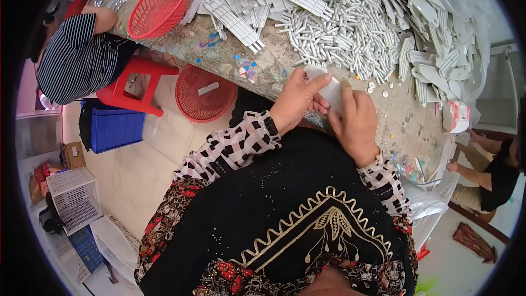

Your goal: The person sorts and assembles small white plastic parts and fabric strips by hand at a manufacturing workspace.

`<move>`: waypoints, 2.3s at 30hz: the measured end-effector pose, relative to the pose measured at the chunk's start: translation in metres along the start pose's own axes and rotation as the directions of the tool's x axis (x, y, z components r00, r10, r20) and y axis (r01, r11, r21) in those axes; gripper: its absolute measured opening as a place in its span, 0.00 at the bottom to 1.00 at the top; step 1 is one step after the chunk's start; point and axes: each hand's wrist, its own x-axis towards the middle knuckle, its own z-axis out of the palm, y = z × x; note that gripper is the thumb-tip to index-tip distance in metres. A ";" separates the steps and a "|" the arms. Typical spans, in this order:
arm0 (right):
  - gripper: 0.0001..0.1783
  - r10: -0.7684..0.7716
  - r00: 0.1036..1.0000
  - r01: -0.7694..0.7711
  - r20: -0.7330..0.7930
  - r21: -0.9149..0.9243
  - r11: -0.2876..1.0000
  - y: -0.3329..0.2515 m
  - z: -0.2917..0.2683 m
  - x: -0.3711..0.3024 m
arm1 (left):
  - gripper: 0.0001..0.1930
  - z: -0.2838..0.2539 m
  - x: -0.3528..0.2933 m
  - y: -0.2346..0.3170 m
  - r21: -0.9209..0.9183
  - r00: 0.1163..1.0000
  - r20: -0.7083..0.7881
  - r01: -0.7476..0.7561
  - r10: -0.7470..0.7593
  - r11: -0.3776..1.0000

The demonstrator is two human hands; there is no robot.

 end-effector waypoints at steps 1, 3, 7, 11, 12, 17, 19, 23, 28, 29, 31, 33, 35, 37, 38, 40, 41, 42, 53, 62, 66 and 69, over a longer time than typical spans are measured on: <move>0.31 0.113 0.993 -0.117 0.039 0.133 0.984 0.002 0.000 -0.001 | 0.21 -0.005 0.001 0.004 0.006 1.000 -0.002 -0.002 0.002 1.000; 0.31 0.175 0.984 -0.167 -0.011 0.248 0.954 0.011 0.010 -0.008 | 0.22 -0.023 0.006 0.017 0.305 0.946 -0.041 -0.293 0.320 0.906; 0.32 0.319 0.947 -0.276 -0.019 0.456 0.846 0.025 0.025 -0.026 | 0.26 -0.074 0.022 0.054 0.384 0.705 -0.461 -0.389 0.539 0.837; 0.33 0.391 0.920 -0.332 0.020 0.570 0.752 0.032 0.035 -0.032 | 0.27 -0.105 0.042 0.063 0.331 0.709 -0.538 -0.320 0.456 0.888; 0.33 0.392 0.920 -0.331 0.016 0.570 0.752 0.035 0.039 -0.036 | 0.27 -0.109 0.046 0.066 0.333 0.710 -0.534 -0.321 0.458 0.886; 0.34 0.501 0.863 -0.396 0.061 0.697 0.598 0.036 0.045 -0.043 | 0.12 -0.110 0.047 0.067 0.245 0.808 -0.449 -0.299 0.381 0.922; 0.33 0.517 0.845 -0.435 0.136 0.736 0.518 0.035 0.035 -0.039 | 0.09 -0.110 0.038 0.059 0.196 0.801 -0.389 -0.410 0.455 0.891; 0.29 0.535 0.740 -0.515 0.407 0.855 0.061 0.046 0.019 -0.033 | 0.09 -0.099 0.010 0.042 0.293 0.876 -0.189 -0.381 0.444 0.877; 0.31 0.246 0.843 -0.435 0.478 0.875 -0.212 0.022 -0.027 0.000 | 0.23 -0.058 -0.018 0.020 0.198 0.953 0.285 -0.166 0.105 0.966; 0.31 0.276 0.832 -0.437 0.481 0.875 -0.207 0.019 -0.030 0.005 | 0.24 -0.052 -0.019 0.016 0.269 0.934 0.356 -0.065 -0.037 0.961; 0.33 0.213 0.873 -0.346 0.439 0.864 -0.366 0.018 -0.034 0.008 | 0.26 -0.038 -0.021 0.007 0.415 0.866 0.443 0.030 -0.231 0.909; 0.32 0.236 0.866 -0.315 0.442 0.846 -0.429 0.026 -0.029 0.000 | 0.28 -0.027 -0.020 0.000 0.440 0.851 0.464 0.021 -0.247 0.898; 0.31 0.243 0.868 -0.291 0.434 0.839 -0.460 0.029 -0.032 -0.008 | 0.32 -0.019 -0.015 -0.004 0.490 0.836 0.476 0.007 -0.274 0.872; 0.30 0.236 0.869 -0.297 0.435 0.839 -0.456 0.028 -0.035 -0.014 | 0.33 0.000 -0.012 -0.009 0.412 0.848 0.490 -0.021 -0.202 0.911; 0.30 0.226 0.873 -0.299 0.433 0.839 -0.454 0.027 -0.038 -0.016 | 0.33 0.009 -0.011 -0.011 0.335 0.859 0.496 -0.053 -0.128 0.941; 0.29 0.229 0.874 -0.285 0.429 0.834 -0.472 0.024 -0.037 -0.017 | 0.34 0.022 -0.004 -0.011 0.332 0.854 0.509 -0.078 -0.109 0.940; 0.29 0.233 0.875 -0.270 0.424 0.827 -0.493 0.023 -0.037 -0.018 | 0.34 0.037 -0.003 -0.011 0.291 0.887 0.461 -0.159 0.008 0.944; 0.29 0.236 0.876 -0.266 0.421 0.830 -0.490 0.022 -0.037 -0.019 | 0.33 0.047 -0.003 -0.009 0.253 0.905 0.406 -0.243 0.125 0.936; 0.32 0.429 0.853 -0.308 0.297 0.950 -0.044 0.005 -0.046 -0.046 | 0.21 0.051 0.004 0.001 -0.022 0.858 0.512 -0.042 0.047 0.999; 0.34 0.346 0.938 -0.224 0.030 0.814 0.536 -0.004 -0.040 -0.043 | 0.21 0.058 -0.003 0.001 -0.126 0.904 0.399 -0.110 0.152 0.986; 0.25 0.309 0.951 -0.233 0.030 0.727 0.646 -0.008 -0.037 -0.044 | 0.23 0.055 -0.007 0.006 -0.091 0.883 0.436 -0.150 0.175 0.985; 0.24 0.267 0.963 -0.212 0.028 0.691 0.691 -0.005 -0.035 -0.048 | 0.26 0.052 -0.009 0.011 -0.015 0.879 0.442 -0.191 0.178 0.982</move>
